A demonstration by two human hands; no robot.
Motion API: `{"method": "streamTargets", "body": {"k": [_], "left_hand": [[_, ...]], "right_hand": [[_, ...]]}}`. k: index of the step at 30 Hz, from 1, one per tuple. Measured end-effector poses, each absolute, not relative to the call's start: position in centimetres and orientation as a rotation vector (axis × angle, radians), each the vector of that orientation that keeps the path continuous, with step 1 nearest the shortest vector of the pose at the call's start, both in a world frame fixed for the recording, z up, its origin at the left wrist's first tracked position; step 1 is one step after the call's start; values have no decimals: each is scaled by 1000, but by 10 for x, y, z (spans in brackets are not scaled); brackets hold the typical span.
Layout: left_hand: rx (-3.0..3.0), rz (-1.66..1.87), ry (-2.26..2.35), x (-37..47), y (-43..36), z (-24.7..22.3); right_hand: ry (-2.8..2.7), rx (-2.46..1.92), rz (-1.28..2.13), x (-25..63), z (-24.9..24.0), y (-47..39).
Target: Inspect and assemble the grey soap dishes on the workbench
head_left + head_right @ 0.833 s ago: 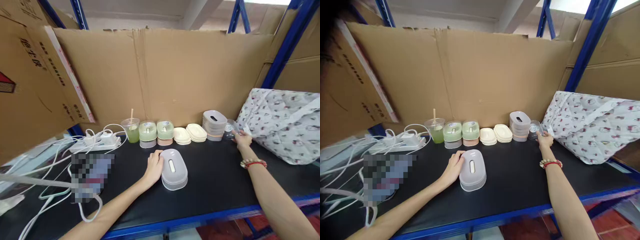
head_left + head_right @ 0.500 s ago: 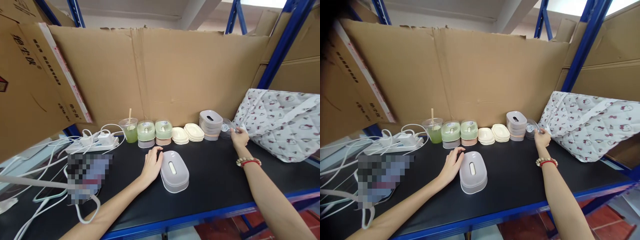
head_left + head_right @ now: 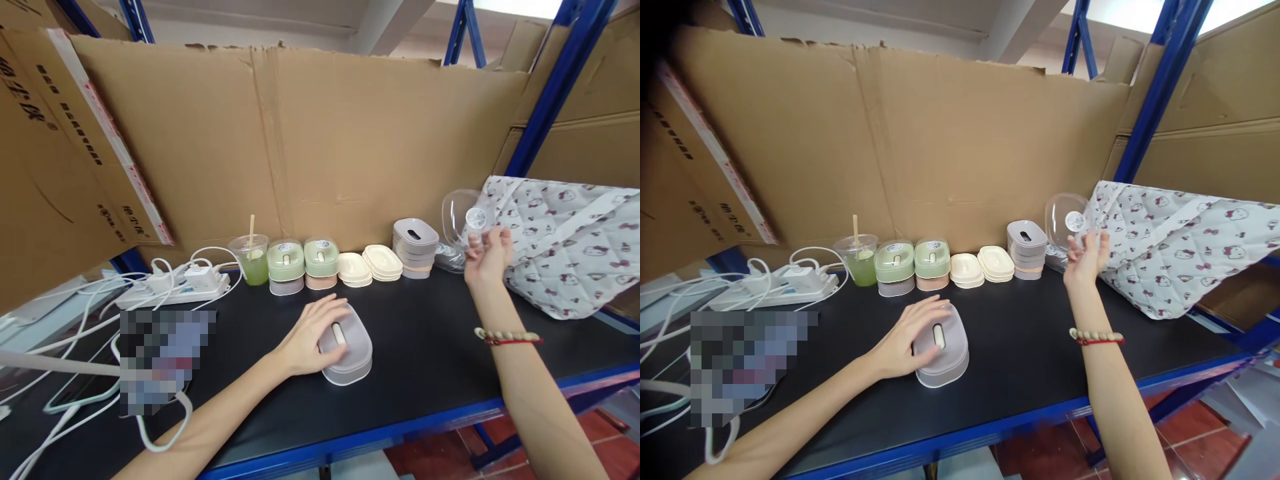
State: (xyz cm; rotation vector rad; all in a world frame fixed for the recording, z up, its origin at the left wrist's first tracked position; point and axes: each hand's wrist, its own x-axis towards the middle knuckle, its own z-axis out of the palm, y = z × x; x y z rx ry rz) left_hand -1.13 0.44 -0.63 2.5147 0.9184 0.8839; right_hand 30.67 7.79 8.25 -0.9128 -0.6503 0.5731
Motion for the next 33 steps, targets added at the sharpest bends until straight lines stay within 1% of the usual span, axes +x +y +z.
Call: {"method": "streamTargets", "body": {"k": [2, 4, 6, 8, 10, 12, 14, 17, 19, 24, 33], "left_hand": [[2530, 719, 899, -9, 4, -6], [2463, 698, 997, -7, 3, -7], [2394, 832, 1111, -6, 4, -12], [2301, 1047, 1238, -7, 7, -17], [2214, 1245, 1326, -10, 10, -20], [2183, 1318, 1340, -13, 13, -20], [2148, 1280, 1337, -15, 16, -16], [1979, 1157, 1337, -15, 18, -11], [1894, 1070, 1314, -14, 19, -11], [1858, 1024, 1227, -19, 23, -15], [2083, 845, 927, -34, 29, -2]], "right_hand": [[-677, -868, 721, 277, 89, 62], [-772, -919, 1026, 248, 88, 49], [-957, -1070, 1316, 223, 80, 41], [-1168, -1213, 1518, 206, 68, 36], [-1324, -1296, 1646, 194, 56, 33], [-1440, -1322, 1715, 187, 46, 30], [-1576, -1343, 1646, 183, 40, 28], [-1826, -1408, 1308, 181, 34, 27], [-1941, -1439, 1174, 182, 30, 27], [-2041, -1378, 1201, 183, 25, 28], [-2112, -1315, 1111, 182, 24, 28]]}}
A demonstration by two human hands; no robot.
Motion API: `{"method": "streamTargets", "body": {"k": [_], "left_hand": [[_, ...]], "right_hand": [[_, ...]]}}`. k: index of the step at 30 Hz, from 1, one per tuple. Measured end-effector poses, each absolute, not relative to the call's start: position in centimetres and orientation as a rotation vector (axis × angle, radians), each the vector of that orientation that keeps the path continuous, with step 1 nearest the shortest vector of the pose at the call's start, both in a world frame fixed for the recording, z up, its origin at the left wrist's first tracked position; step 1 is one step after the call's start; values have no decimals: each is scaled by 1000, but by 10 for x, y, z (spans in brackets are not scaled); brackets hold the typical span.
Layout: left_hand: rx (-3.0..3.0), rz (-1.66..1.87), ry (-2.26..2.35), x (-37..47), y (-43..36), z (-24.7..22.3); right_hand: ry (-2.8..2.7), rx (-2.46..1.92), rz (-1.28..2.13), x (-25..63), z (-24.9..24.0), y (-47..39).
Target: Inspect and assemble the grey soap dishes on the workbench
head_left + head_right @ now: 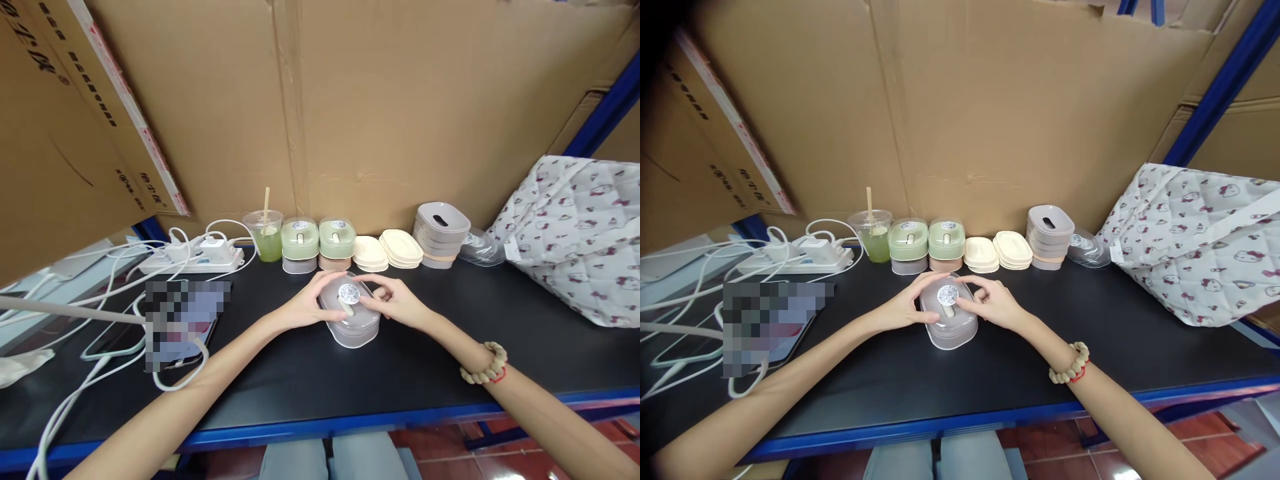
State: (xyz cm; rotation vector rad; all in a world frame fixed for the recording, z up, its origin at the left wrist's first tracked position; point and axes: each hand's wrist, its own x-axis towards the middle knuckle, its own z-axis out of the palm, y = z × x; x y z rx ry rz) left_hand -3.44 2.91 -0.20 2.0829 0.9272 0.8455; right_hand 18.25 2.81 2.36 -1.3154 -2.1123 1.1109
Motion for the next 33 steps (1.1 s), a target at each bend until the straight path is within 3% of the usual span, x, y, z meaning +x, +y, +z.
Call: {"method": "streamTargets", "body": {"k": [6, 11, 16, 24, 29, 33], "left_hand": [[2414, 679, 1070, -38, 27, 2], [2881, 562, 1083, -32, 23, 8], [2927, 663, 1574, -30, 21, 8], [3016, 780, 1657, -25, 16, -2], [2877, 1200, 1326, -18, 8, -1], [2638, 1225, 1076, -8, -4, 0]], "right_hand": [[-2219, -1320, 1077, 186, 21, 32], [-2269, -1449, 605, 192, 25, 37], [-2074, -1569, 276, 207, 26, 51], [-1616, -1531, -560, 262, 20, 90], [-1635, -1655, -542, 291, 19, 104], [-1668, -1667, -390, 297, 24, 102]]}}
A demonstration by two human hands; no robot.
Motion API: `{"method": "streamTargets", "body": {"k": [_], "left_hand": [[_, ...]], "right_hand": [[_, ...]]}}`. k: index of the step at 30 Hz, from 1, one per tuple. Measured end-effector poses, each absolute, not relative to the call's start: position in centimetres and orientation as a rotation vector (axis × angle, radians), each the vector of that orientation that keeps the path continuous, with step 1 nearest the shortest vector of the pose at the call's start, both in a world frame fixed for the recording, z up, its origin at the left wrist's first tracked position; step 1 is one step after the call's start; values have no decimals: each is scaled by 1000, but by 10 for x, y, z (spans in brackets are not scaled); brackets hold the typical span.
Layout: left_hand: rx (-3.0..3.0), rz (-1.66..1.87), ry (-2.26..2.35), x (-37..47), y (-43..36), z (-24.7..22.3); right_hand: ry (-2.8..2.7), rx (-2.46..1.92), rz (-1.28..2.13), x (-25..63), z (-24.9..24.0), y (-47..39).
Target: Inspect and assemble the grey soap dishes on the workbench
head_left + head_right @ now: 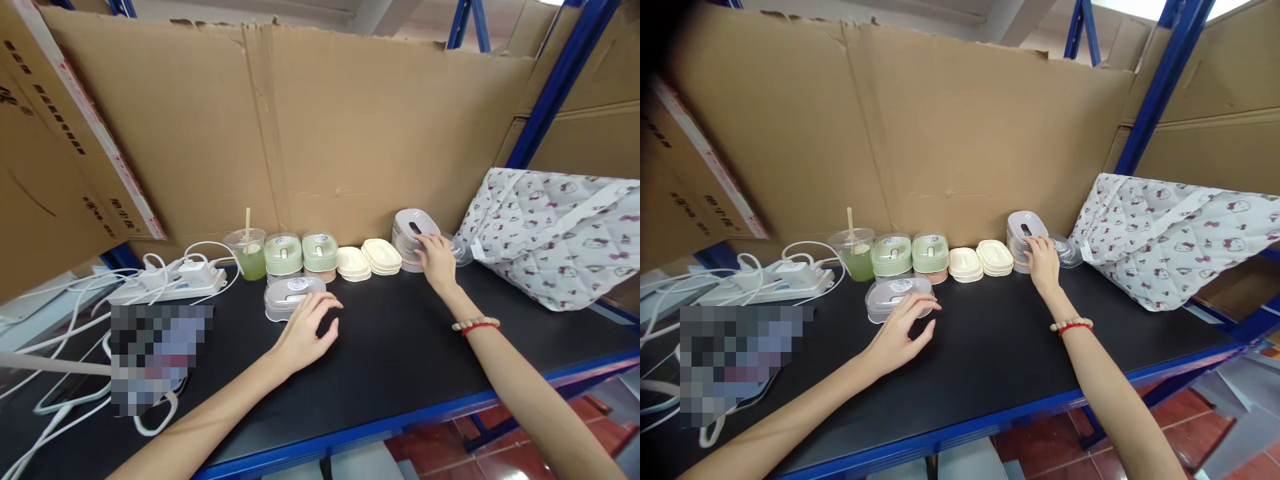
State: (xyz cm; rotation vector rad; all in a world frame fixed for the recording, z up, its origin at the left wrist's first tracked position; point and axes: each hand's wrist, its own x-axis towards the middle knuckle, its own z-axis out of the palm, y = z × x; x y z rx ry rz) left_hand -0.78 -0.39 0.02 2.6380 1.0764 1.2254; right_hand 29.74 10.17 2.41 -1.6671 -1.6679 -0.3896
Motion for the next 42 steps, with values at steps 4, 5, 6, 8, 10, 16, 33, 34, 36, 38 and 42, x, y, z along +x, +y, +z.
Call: {"method": "streamTargets", "body": {"k": [4, 5, 6, 8, 10, 16, 33, 34, 36, 38, 42], "left_hand": [[2263, 1141, 1041, 1, -12, 3], [2117, 1134, 1034, 2, -13, 5], [1961, 1128, 1016, 2, -13, 7], [1668, 1131, 945, 1, -11, 11], [1434, 1177, 873, -1, -8, 15], [1087, 1396, 1009, -6, -4, 23], [1004, 1334, 1070, -3, -8, 21], [975, 1345, 1053, -4, -8, 20], [914, 1372, 1010, -5, -7, 18], [872, 1398, 967, -5, -6, 16], [812, 1444, 939, -3, -7, 17]], "right_hand": [[-1532, -1542, -578, 284, 31, 91], [-1504, -1444, -704, 277, 33, 86], [-1493, -1317, -834, 268, 35, 81], [-1553, -1005, -1034, 246, 37, 68], [-1725, -723, -1056, 221, 36, 53], [-2122, -292, -859, 173, 22, 29], [-2253, -1444, -333, 272, 6, 109], [-2252, -1427, -343, 272, 7, 108], [-2220, -1339, -448, 270, 10, 105], [-2128, -1153, -686, 264, 14, 99], [-1900, -757, -1046, 229, 24, 73]]}}
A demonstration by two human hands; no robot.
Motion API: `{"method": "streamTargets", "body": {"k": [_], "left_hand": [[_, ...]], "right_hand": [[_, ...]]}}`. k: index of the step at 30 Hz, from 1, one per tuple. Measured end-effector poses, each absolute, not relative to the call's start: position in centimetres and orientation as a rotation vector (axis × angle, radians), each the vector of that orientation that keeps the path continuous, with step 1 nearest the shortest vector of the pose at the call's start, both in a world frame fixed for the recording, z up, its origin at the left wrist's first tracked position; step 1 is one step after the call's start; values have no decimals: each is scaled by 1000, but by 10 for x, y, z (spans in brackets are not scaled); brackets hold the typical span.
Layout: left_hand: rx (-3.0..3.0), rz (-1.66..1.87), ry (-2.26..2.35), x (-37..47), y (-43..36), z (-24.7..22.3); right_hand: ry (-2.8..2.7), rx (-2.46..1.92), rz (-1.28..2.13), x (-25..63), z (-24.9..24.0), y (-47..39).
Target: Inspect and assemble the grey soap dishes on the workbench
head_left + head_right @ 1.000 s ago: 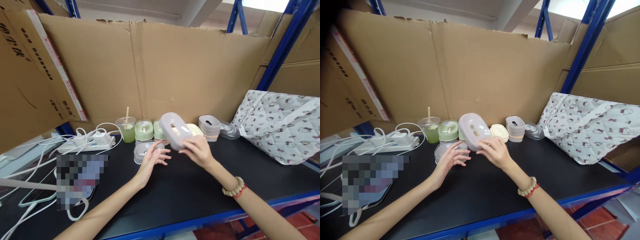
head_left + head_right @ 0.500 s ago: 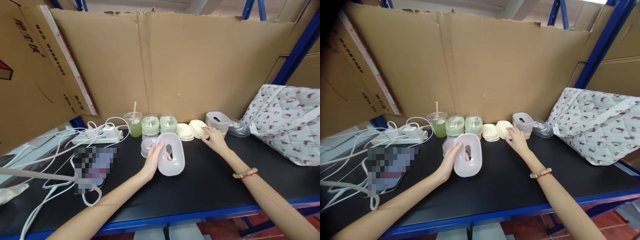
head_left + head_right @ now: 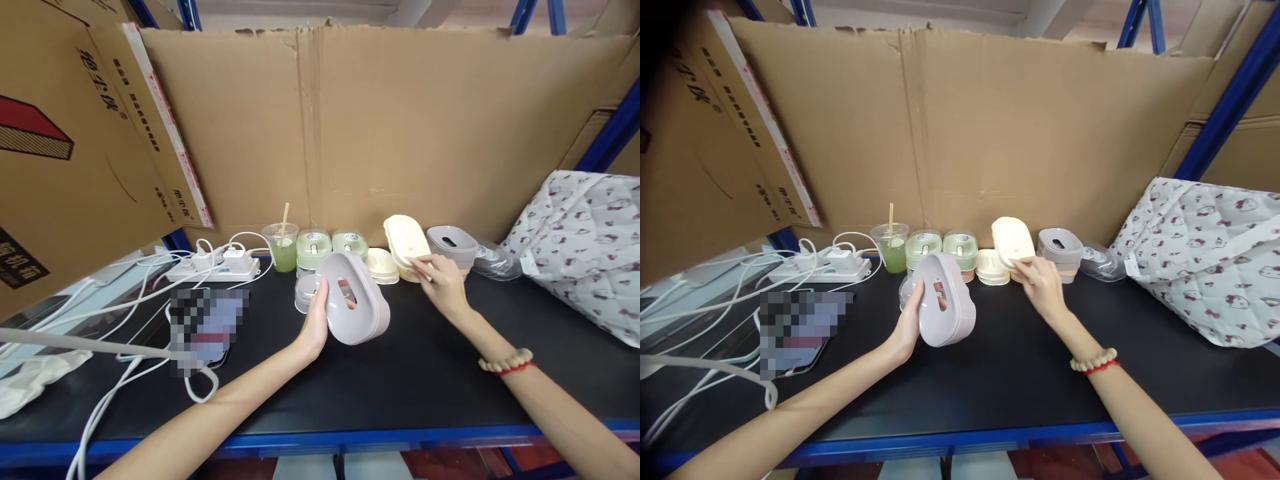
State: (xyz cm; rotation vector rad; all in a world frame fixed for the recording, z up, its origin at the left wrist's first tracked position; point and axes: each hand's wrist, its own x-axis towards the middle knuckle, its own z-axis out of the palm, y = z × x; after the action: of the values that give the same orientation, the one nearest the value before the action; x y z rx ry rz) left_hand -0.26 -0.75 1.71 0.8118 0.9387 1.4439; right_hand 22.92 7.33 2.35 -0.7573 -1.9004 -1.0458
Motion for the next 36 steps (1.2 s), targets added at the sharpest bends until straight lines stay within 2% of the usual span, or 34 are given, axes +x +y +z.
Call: {"method": "streamTargets", "body": {"k": [5, 10, 19, 24, 31, 36], "left_hand": [[650, 1450, 1051, -1, -11, 23], [618, 1572, 997, -3, -9, 25], [734, 1535, 962, -5, -11, 29], [771, 1570, 1039, -7, -9, 27], [1026, 1553, 1081, -3, -13, 24], [1173, 1545, 1171, -3, -12, 19]], "right_hand": [[-2133, -395, -859, 178, 23, 39], [-2158, -347, -770, 170, 19, 29], [-2121, -235, -569, 163, 16, 17], [-2004, -498, -95, 162, 11, 19], [-1751, -900, 1220, 155, 13, 9], [-1635, -1023, 1431, 148, 16, 7]]}}
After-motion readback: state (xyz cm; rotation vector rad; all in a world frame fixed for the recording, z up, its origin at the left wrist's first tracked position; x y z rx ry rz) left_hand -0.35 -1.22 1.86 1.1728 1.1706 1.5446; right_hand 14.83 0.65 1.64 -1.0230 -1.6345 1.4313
